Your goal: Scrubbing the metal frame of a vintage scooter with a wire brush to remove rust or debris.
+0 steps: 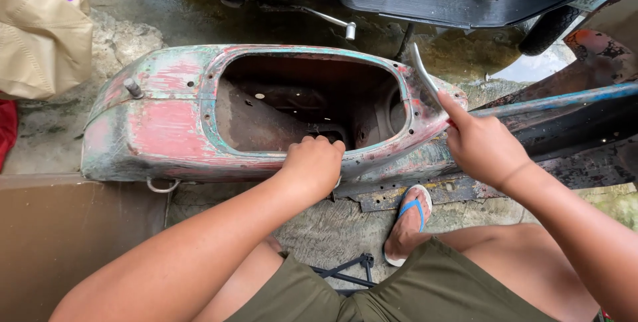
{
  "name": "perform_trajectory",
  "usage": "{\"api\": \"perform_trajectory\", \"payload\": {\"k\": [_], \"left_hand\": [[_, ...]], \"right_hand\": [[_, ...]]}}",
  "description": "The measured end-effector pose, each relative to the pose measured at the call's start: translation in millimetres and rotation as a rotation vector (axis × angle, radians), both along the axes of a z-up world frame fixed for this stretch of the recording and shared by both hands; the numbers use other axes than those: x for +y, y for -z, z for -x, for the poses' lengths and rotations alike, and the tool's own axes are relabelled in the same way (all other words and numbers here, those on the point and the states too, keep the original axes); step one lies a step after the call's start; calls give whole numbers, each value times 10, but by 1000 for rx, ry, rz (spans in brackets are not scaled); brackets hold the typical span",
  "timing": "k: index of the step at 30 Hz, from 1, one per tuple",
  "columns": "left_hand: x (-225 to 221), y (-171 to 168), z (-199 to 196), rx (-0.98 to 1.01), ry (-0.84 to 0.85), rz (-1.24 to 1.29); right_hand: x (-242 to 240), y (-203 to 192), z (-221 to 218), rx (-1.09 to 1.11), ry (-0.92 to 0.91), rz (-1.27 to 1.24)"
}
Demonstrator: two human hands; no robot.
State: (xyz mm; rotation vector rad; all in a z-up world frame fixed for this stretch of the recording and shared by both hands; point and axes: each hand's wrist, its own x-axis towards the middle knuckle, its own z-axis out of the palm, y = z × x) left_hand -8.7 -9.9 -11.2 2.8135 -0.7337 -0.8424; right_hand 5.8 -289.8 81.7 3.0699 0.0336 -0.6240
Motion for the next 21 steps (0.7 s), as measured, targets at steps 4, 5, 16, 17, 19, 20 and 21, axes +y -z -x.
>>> {"api": "perform_trajectory", "payload": {"k": [4,5,16,17,19,20,21], "left_hand": [[-44,-90,4,21,-36,-30],[-16,-132,-2,-62,32,30],[84,-248,-47,-167,159,87],[88,-302,-51,-189,162,76],[87,-325,-21,-200,168,67],[75,-305,-19,-208,174,53],[59,-281,-16,-215,180,39]], "right_hand": [[-8,26,-137,-66,-64,-15],[102,-20,-258,-16,5,-25],[204,-18,-362,-23,70,-79],[170,-67,-223,1,78,-70],[147,-145,43,34,89,-59],[152,-189,148,36,86,-51],[155,-228,253,37,83,-44]]}}
